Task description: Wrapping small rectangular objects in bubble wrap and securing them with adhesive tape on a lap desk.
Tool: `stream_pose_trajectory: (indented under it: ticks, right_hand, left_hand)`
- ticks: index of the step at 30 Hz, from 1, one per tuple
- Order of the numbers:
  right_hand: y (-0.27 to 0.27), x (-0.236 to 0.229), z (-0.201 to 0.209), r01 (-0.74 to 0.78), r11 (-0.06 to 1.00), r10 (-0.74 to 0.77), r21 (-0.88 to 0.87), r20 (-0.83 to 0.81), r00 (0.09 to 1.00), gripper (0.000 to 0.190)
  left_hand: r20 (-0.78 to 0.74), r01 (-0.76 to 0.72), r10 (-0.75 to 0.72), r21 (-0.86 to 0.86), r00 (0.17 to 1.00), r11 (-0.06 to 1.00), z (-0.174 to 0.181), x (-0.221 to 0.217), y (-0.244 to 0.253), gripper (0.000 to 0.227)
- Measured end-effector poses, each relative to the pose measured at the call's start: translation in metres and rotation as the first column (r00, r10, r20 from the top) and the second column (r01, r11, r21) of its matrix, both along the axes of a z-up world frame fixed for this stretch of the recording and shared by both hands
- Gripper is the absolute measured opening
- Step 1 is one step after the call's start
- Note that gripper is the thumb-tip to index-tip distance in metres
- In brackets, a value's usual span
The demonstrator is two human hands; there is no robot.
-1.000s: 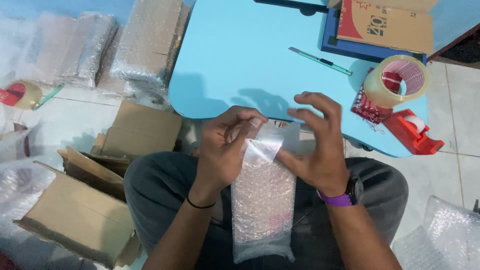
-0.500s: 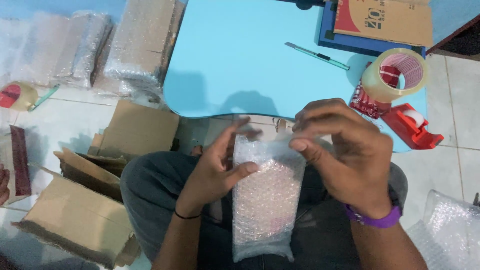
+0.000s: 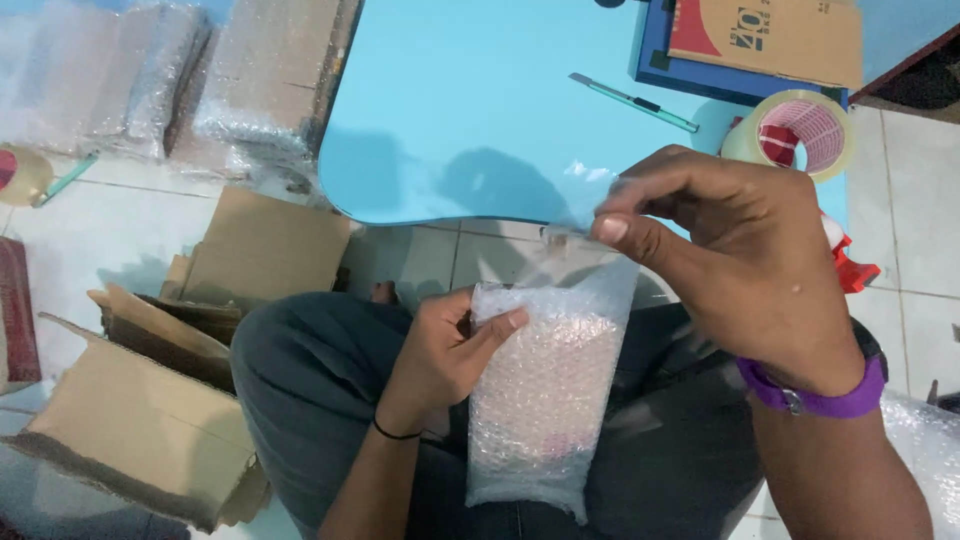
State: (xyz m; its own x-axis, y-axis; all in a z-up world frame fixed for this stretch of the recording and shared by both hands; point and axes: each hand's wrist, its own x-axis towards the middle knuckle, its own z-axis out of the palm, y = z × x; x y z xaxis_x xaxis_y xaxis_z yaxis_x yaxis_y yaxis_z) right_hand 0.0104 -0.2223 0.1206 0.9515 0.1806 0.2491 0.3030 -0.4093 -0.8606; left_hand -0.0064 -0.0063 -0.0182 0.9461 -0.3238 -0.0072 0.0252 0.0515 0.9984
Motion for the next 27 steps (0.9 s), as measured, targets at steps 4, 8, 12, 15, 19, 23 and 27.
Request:
stream_pose_trajectory:
  ticks: [4,8,12,15,19,23,27]
  right_hand:
    - [-0.004,0.010,0.007,0.012,0.998,-0.020,-0.053,-0.144,0.989,0.008]
    - [-0.004,0.015,0.017,-0.116,0.992,0.109,-0.055,-0.116,0.987,0.009]
    - [-0.005,0.010,0.020,-0.121,0.992,0.115,-0.037,-0.138,0.984,0.008]
    - [-0.008,0.005,0.013,-0.206,0.978,0.208,0.025,-0.129,0.970,0.008]
    - [-0.013,-0.011,0.008,-0.222,0.974,0.212,-0.041,-0.166,0.963,0.003]
    - [-0.016,-0.043,0.001,-0.217,0.968,0.186,-0.128,-0.218,0.958,0.009]
    - [-0.013,-0.078,-0.014,-0.171,0.948,0.151,-0.269,-0.092,0.984,0.010]
  left_hand:
    - [0.059,0.020,-0.018,-0.031,0.998,0.999,0.006,0.001,0.000,0.014]
    - [0.110,0.064,-0.065,0.019,0.992,0.998,0.003,0.006,0.002,0.014]
    - [-0.026,0.145,-0.144,0.008,0.989,0.989,-0.009,0.003,0.008,0.033]
    - [-0.013,0.153,-0.153,0.003,0.988,0.988,-0.008,0.004,0.005,0.038]
    - [0.042,0.173,-0.170,-0.090,0.985,0.981,-0.011,0.008,0.005,0.033]
    - [0.146,0.131,-0.117,-0.089,0.982,0.987,-0.015,0.007,0.001,0.036]
    - [0.224,0.063,-0.040,-0.094,0.974,0.994,-0.013,0.002,-0.003,0.038]
